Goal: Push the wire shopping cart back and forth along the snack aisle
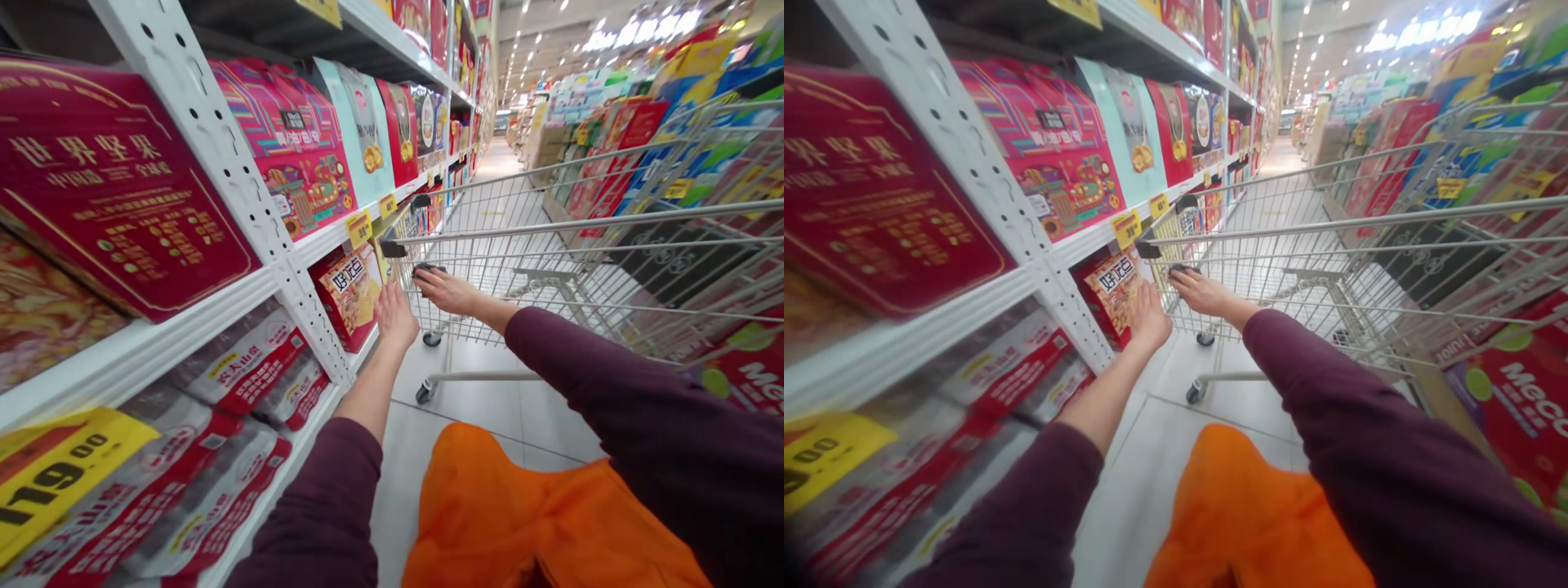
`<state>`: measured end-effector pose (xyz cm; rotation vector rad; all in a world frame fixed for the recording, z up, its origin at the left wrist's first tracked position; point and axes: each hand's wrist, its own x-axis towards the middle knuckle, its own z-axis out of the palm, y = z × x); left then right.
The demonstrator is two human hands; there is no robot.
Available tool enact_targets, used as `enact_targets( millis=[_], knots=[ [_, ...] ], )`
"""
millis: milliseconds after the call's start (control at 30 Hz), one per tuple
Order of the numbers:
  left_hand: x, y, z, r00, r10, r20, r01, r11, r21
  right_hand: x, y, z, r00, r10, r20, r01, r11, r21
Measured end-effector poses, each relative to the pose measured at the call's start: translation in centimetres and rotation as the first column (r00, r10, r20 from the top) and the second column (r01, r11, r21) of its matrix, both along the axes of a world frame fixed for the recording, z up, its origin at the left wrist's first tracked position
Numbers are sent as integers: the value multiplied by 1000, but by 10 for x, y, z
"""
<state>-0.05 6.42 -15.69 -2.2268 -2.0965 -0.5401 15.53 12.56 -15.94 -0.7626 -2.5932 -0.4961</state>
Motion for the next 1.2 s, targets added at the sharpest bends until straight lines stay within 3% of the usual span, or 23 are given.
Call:
enact_targets(
  millis=[100,167,233,400,500,733,900,1000,1100,1200],
  knots=[
    [5,-4,-8,1000,-17,-12,16,998,-56,12,-7,-24,997,-4,76,6,1000,-20],
    [6,-6,-10,1000,-20,-23,18,997,-74,15,-9,-25,994,18,109,-17,1000,-14],
    [7,-6,-8,999,-9,-33,6,997,-71,13,-8,-12,994,42,100,-45,999,28],
    [9,-4,4,999,35,-27,-35,999,-30,1,-1,43,1000,30,7,-31,977,210],
    [11,-6,8,999,28,-38,-28,1000,-13,3,0,53,1000,-17,-14,20,967,252],
    [20,-19,11,998,3,-56,-4,1000,-15,24,-6,8,999,-51,15,46,970,239],
    [31,-32,9,997,-33,-63,32,999,-18,51,-19,-25,996,-67,61,57,987,152],
    [36,-39,8,996,-53,-77,51,998,-23,63,-29,-33,991,-107,79,97,988,121],
    [41,-43,11,997,-46,-67,44,999,-28,68,-36,-18,990,-103,97,87,983,161],
    [50,-42,16,998,-50,-50,48,998,-28,65,-41,17,995,-83,59,66,967,245]
  ],
)
